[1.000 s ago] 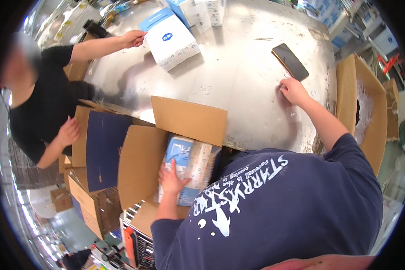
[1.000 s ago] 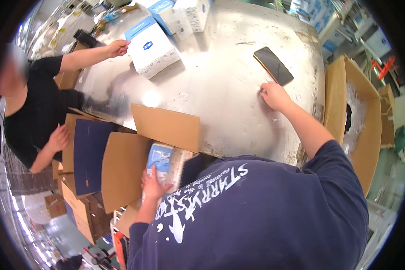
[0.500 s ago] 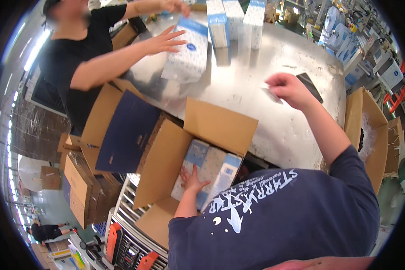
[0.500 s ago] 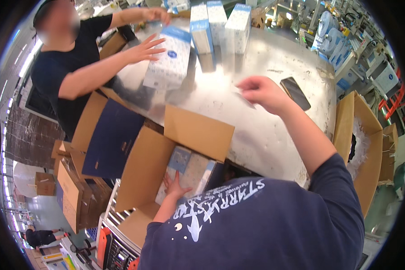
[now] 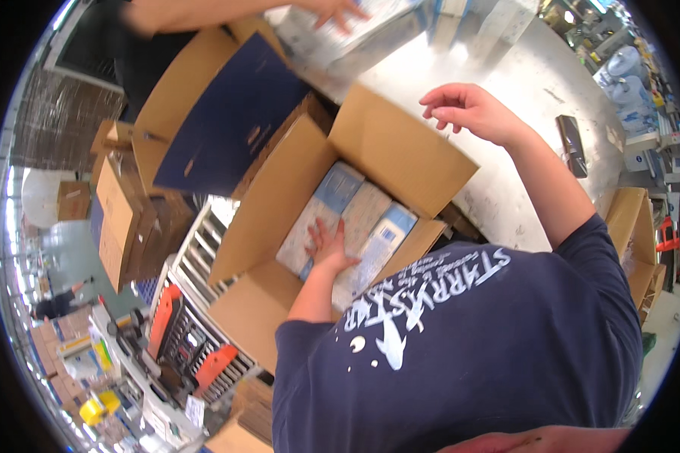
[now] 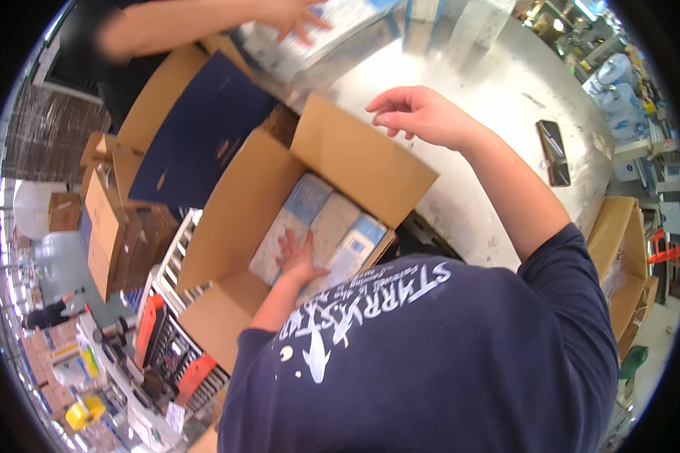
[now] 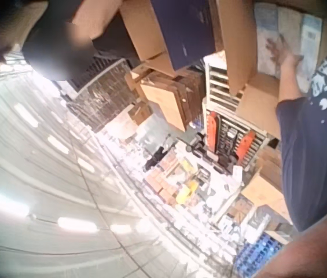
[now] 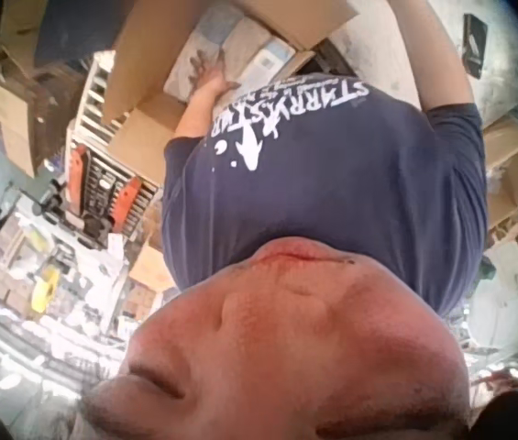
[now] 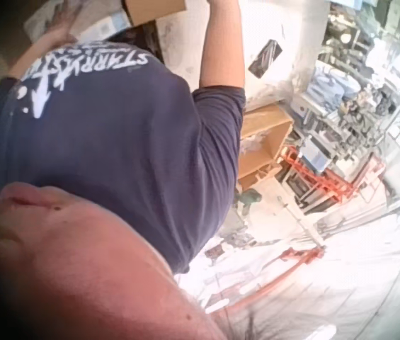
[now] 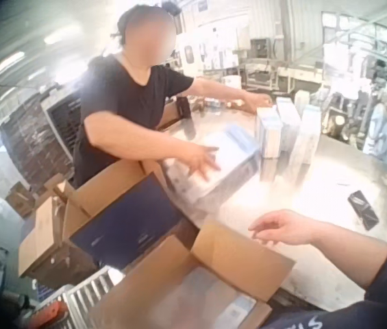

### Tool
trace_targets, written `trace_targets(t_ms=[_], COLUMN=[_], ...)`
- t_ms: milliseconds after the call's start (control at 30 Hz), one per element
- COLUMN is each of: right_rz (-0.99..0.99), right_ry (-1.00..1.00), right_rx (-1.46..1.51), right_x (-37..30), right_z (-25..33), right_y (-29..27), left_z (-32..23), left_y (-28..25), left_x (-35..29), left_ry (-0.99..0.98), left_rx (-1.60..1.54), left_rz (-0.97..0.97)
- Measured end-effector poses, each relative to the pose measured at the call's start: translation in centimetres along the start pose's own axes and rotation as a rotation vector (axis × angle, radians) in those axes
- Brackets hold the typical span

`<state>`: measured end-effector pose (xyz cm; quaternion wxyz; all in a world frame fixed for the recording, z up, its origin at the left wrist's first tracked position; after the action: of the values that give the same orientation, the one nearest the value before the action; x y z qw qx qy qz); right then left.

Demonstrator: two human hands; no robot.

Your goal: The person picks up blue and white rectangular packages from a metal table and stacks them inside an open cardboard box.

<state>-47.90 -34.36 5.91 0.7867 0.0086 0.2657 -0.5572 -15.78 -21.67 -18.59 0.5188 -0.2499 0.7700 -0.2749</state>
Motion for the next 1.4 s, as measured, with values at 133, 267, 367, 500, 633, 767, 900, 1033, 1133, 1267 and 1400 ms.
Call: trace_targets(t_ms=[133,267,367,500,633,767,900,1033,1133,1267,1400], right_rz=[-0.111,-0.495,-0.760,-0.928,-1.077,-0.948,-1.032,-1.030,-1.022,-1.051,-0.939], right_ry=[0.001,-0.231,-0.165,-0.071,0.093,0.270,0.216,0.108,0.069,0.012,-0.065], right_rx=[0.049,-0.300,-0.622,-0.865,-1.035,-0.758,-1.030,-1.184,-1.104,-0.943,-1.042], right_x=[1.0,3.9,7.9,13.1,18.2,19.7,18.6,18.4,19.2,20.7,20.4], right_z=[0.6,2.5,2.8,4.5,0.5,-3.2,-2.6,0.1,1.0,0.0,2.0], right_y=[-5.7,-14.3,-21.7,-27.3,-36.4,-40.2,-37.3,-31.9,-31.0,-30.6,-29.7], left_z=[1.2,0.7,0.5,1.6,1.5,1.7,2.8,3.5,3.5,-0.4,-10.7], left_y=[-0.3,-2.0,-2.9,-3.9,-4.6,-4.1,-3.3,-2.9,-3.4,-12.5,-29.4], left_x=[0.4,1.8,3.6,5.2,6.4,6.5,7.2,7.3,7.5,6.6,2.3], left_ry=[-0.098,-0.130,-0.165,-0.230,-0.237,-0.258,-0.231,-0.236,-0.187,-0.054,0.177], left_rx=[0.006,-0.007,-0.003,0.001,0.038,0.048,0.065,0.092,0.074,-0.041,-0.270], left_rz=[0.006,0.023,0.035,0.040,0.101,0.130,0.122,0.115,0.194,0.376,0.066])
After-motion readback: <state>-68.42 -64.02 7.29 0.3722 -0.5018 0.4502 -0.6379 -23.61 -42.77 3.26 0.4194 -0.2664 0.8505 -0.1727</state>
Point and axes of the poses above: each hand's wrist, its own x-axis towards the middle knuckle, its own y-axis out of the palm, z = x × y, the point moved 5 cm from there along x, towards the middle knuckle, and after that the axes turned 12 degrees about y, right-handed, at the moved point
